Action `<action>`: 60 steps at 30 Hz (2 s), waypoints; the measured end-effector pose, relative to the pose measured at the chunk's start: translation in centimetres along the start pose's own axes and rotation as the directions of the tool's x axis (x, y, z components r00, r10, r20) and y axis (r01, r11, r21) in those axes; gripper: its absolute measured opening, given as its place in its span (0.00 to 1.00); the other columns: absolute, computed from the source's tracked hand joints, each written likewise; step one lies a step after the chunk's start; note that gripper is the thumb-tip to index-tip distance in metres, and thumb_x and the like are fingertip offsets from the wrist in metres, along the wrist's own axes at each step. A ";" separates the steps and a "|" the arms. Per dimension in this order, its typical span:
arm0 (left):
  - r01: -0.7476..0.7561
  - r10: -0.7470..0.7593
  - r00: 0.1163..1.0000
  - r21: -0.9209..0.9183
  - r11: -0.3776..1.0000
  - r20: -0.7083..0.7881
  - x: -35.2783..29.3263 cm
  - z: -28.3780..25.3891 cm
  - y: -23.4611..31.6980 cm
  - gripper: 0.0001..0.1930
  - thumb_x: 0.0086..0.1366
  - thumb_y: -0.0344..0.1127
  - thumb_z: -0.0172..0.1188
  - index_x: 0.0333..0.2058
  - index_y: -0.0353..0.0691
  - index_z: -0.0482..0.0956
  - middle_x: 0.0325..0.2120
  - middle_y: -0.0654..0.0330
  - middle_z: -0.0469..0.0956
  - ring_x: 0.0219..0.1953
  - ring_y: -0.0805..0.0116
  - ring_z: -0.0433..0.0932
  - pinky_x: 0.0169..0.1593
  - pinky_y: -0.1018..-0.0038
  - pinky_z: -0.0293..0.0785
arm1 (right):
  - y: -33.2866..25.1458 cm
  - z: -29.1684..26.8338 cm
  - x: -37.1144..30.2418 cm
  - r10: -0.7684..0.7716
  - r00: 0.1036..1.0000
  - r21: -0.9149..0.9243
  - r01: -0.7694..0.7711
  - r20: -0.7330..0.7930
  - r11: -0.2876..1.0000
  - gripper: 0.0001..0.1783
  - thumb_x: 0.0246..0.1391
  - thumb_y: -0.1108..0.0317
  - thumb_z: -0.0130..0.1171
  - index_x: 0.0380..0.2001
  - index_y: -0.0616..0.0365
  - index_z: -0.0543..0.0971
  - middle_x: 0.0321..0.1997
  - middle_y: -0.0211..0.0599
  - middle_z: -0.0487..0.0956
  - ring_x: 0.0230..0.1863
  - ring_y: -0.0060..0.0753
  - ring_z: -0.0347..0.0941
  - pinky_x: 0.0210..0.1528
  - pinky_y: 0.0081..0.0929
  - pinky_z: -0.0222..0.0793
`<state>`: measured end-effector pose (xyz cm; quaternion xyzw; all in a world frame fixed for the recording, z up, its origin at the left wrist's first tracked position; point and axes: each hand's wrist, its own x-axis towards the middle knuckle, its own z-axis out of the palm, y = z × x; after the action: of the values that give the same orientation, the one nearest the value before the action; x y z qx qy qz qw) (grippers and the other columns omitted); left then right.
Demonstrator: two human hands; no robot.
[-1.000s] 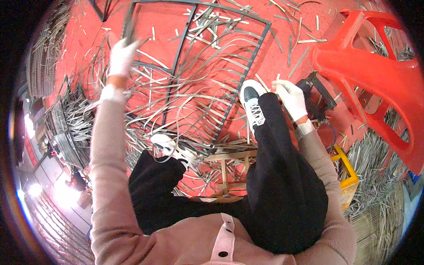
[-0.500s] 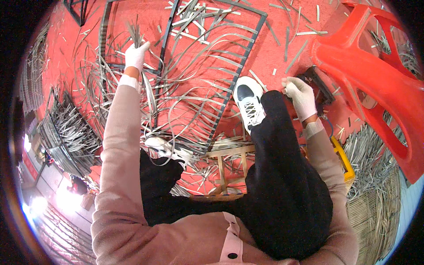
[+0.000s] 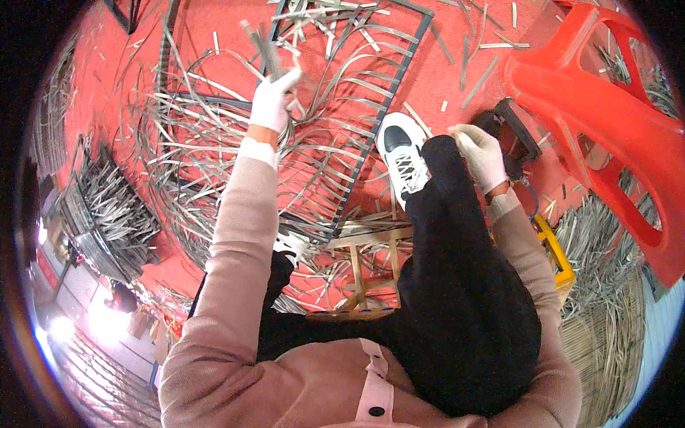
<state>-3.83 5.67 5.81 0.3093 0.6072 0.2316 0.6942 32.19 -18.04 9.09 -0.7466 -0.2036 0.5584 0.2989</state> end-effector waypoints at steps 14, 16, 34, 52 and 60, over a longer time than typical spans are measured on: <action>-0.041 -0.084 0.929 0.325 0.945 0.359 -8.7 4.4 2.5 0.11 0.64 0.41 0.68 0.38 0.40 0.81 0.22 0.69 0.76 0.21 0.85 0.64 0.25 0.82 0.55 | -7.0 2.6 -0.7 -0.103 0.934 0.323 -0.015 0.343 0.946 0.23 0.67 0.70 0.57 0.63 0.63 0.73 0.39 0.27 0.79 0.39 0.15 0.73 0.42 0.19 0.71; -0.033 -0.153 0.917 0.452 0.892 0.368 -8.5 6.0 2.0 0.12 0.64 0.41 0.69 0.39 0.40 0.83 0.29 0.67 0.83 0.24 0.84 0.70 0.29 0.82 0.63 | -9.1 3.5 -0.1 -0.184 0.887 0.478 -0.046 0.424 0.877 0.30 0.67 0.67 0.57 0.69 0.65 0.65 0.37 0.25 0.75 0.38 0.15 0.70 0.41 0.17 0.69; -0.397 0.264 0.918 0.660 0.638 0.297 1.6 16.5 6.6 0.24 0.56 0.52 0.70 0.39 0.35 0.87 0.27 0.51 0.85 0.29 0.62 0.83 0.38 0.66 0.78 | -0.8 -2.3 1.1 -0.224 0.907 -0.190 0.165 -0.356 0.968 0.22 0.60 0.74 0.59 0.58 0.63 0.75 0.53 0.47 0.81 0.51 0.38 0.80 0.56 0.32 0.74; -0.382 0.250 0.923 0.626 0.679 0.292 7.7 19.5 6.4 0.19 0.54 0.41 0.68 0.44 0.40 0.87 0.30 0.50 0.86 0.33 0.55 0.86 0.40 0.63 0.80 | -2.9 -7.1 0.4 -0.194 0.907 -0.668 -0.118 -0.374 0.735 0.27 0.46 0.68 0.73 0.52 0.55 0.81 0.43 0.50 0.86 0.45 0.50 0.84 0.47 0.40 0.80; -0.395 0.245 0.917 0.633 0.666 0.315 8.4 19.4 6.0 0.18 0.53 0.43 0.68 0.39 0.37 0.87 0.31 0.46 0.86 0.35 0.51 0.85 0.42 0.61 0.80 | -9.7 -4.1 4.5 -0.456 0.888 -0.286 0.424 -0.054 0.859 0.19 0.49 0.68 0.73 0.45 0.61 0.82 0.42 0.37 0.87 0.42 0.28 0.84 0.46 0.29 0.79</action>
<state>16.97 12.83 5.59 0.6670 0.5110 0.0772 0.5367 37.77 -8.92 13.23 -0.7455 -0.4237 0.3969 0.3274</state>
